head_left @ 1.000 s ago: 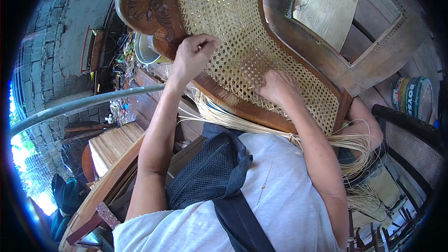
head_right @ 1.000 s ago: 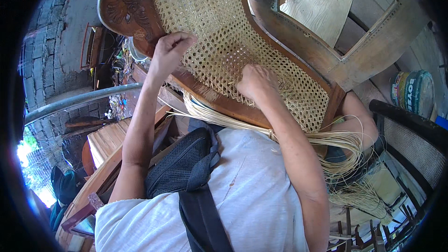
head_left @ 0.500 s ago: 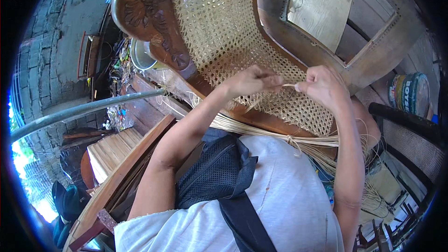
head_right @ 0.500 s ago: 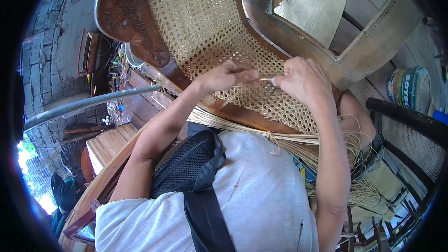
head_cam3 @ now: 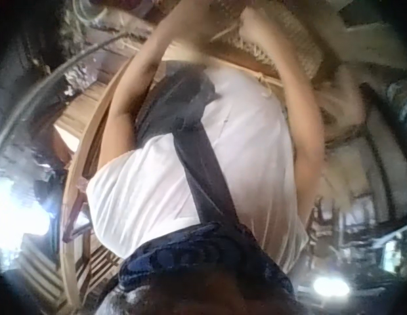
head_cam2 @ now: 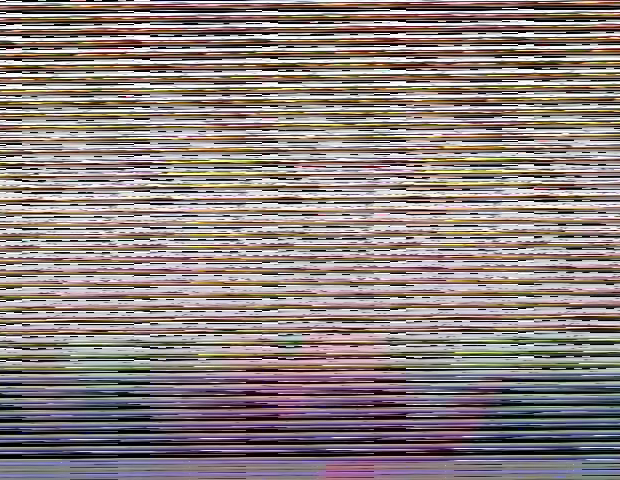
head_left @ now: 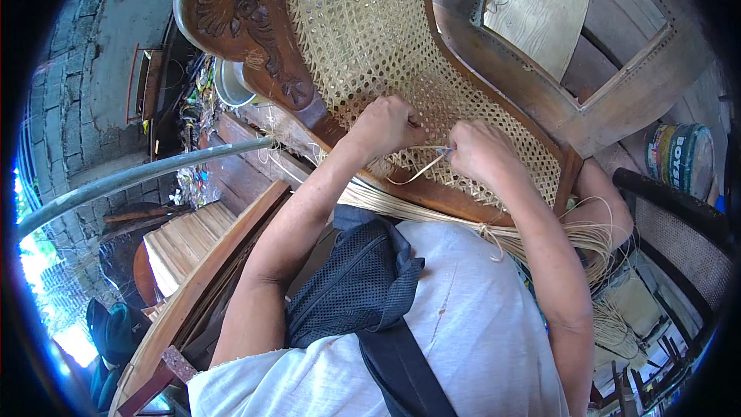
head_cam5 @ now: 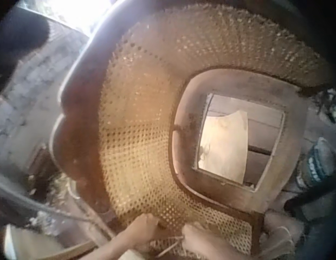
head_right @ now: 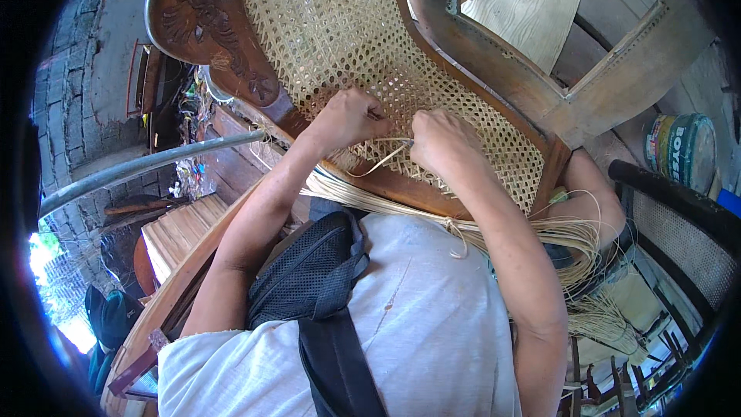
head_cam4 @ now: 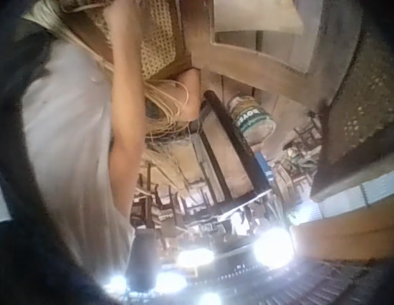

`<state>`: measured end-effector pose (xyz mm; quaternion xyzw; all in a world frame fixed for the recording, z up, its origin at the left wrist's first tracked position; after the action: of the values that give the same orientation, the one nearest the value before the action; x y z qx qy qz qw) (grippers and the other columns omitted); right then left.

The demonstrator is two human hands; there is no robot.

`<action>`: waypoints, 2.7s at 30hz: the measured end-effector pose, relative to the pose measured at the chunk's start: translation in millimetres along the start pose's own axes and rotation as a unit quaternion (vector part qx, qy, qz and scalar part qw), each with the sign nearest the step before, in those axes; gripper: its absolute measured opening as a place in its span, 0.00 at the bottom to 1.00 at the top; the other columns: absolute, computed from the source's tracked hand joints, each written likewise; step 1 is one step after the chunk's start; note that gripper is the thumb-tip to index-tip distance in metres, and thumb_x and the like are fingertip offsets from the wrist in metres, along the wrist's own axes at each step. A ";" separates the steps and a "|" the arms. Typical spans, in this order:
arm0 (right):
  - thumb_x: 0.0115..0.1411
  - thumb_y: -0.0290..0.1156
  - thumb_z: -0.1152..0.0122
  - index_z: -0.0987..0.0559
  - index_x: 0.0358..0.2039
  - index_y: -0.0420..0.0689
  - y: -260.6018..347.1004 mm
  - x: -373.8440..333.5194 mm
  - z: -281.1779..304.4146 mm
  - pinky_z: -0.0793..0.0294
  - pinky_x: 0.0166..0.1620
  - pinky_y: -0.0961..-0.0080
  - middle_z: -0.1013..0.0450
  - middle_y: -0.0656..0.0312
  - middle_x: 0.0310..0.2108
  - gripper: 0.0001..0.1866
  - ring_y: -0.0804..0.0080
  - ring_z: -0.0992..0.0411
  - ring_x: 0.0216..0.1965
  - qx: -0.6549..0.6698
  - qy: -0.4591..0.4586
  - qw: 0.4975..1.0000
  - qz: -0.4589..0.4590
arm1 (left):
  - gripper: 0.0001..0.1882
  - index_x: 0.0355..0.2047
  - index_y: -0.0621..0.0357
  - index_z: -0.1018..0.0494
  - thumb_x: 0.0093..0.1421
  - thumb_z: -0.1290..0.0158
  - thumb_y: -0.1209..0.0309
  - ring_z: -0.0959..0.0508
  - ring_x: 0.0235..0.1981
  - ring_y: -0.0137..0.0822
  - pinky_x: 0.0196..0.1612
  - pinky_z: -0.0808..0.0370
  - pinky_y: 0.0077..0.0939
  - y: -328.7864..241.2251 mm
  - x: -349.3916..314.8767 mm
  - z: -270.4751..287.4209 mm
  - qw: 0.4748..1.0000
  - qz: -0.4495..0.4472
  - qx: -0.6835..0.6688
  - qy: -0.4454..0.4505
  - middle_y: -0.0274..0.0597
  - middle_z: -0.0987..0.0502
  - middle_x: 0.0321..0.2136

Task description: Replacing the cane webbing on a wooden chair back using rattan strips and tools.

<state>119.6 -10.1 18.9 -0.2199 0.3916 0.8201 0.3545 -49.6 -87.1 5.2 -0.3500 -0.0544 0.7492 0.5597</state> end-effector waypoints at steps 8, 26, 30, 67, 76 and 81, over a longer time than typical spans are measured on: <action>0.56 0.22 0.45 0.22 0.43 0.34 28.1 -3.8 4.9 0.26 0.54 0.58 0.25 0.42 0.45 0.14 0.49 0.26 0.51 -0.014 0.034 0.999 -0.030 | 0.16 0.32 0.55 0.17 0.49 0.39 0.57 0.18 0.36 0.49 0.45 0.22 0.40 0.2 0.0 -2.3 0.999 0.016 -0.024 0.019 0.56 0.19 0.30; 0.59 0.36 0.38 0.19 0.34 0.38 -27.3 -20.9 29.8 0.23 0.44 0.63 0.21 0.50 0.32 0.13 0.62 0.21 0.36 -0.069 -0.018 0.995 -0.072 | 0.09 0.32 0.52 0.20 0.52 0.43 0.64 0.19 0.35 0.50 0.44 0.23 0.42 -22.7 -17.2 -18.0 0.994 -0.037 0.106 0.010 0.52 0.20 0.32; 0.57 0.47 0.35 0.18 0.31 0.39 -73.0 -43.9 50.5 0.24 0.42 0.60 0.21 0.52 0.30 0.20 0.59 0.21 0.34 -0.093 -0.121 0.982 -0.107 | 0.09 0.37 0.51 0.19 0.55 0.43 0.67 0.18 0.38 0.45 0.46 0.23 0.38 -34.2 -7.6 -15.0 0.986 -0.083 0.135 0.041 0.53 0.19 0.34; 0.55 0.25 0.44 0.21 0.44 0.35 -5.5 6.1 6.3 0.26 0.55 0.60 0.25 0.45 0.48 0.16 0.53 0.26 0.51 0.014 0.026 0.999 -0.046 | 0.17 0.30 0.59 0.18 0.48 0.38 0.58 0.18 0.33 0.53 0.42 0.22 0.39 -4.2 20.2 -12.9 0.999 0.015 -0.029 0.022 0.56 0.20 0.27; 0.56 0.25 0.45 0.21 0.45 0.35 -2.5 7.7 14.5 0.27 0.56 0.63 0.25 0.47 0.49 0.16 0.56 0.26 0.52 -0.011 0.046 0.998 -0.047 | 0.16 0.32 0.56 0.17 0.52 0.41 0.56 0.18 0.37 0.50 0.46 0.23 0.41 -9.7 16.4 -20.7 0.999 -0.024 0.034 0.014 0.55 0.19 0.31; 0.56 0.26 0.45 0.21 0.47 0.37 -4.7 11.9 18.5 0.27 0.55 0.64 0.25 0.50 0.51 0.17 0.58 0.26 0.53 -0.022 0.068 0.994 -0.086 | 0.14 0.31 0.54 0.18 0.50 0.41 0.59 0.19 0.39 0.51 0.46 0.23 0.44 -25.3 9.5 -18.3 0.997 -0.046 0.018 0.058 0.53 0.19 0.34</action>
<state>113.9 11.6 20.0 -0.3157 0.3763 0.7783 0.3912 -19.8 -75.2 -0.9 -0.3801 -0.0247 0.7018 0.6020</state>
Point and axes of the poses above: each hand's wrist, its own x-axis towards the middle knuckle, its own z-axis out of the back of the hand, y = z × x, the point moved 2 cm from there along x, towards the middle knuckle
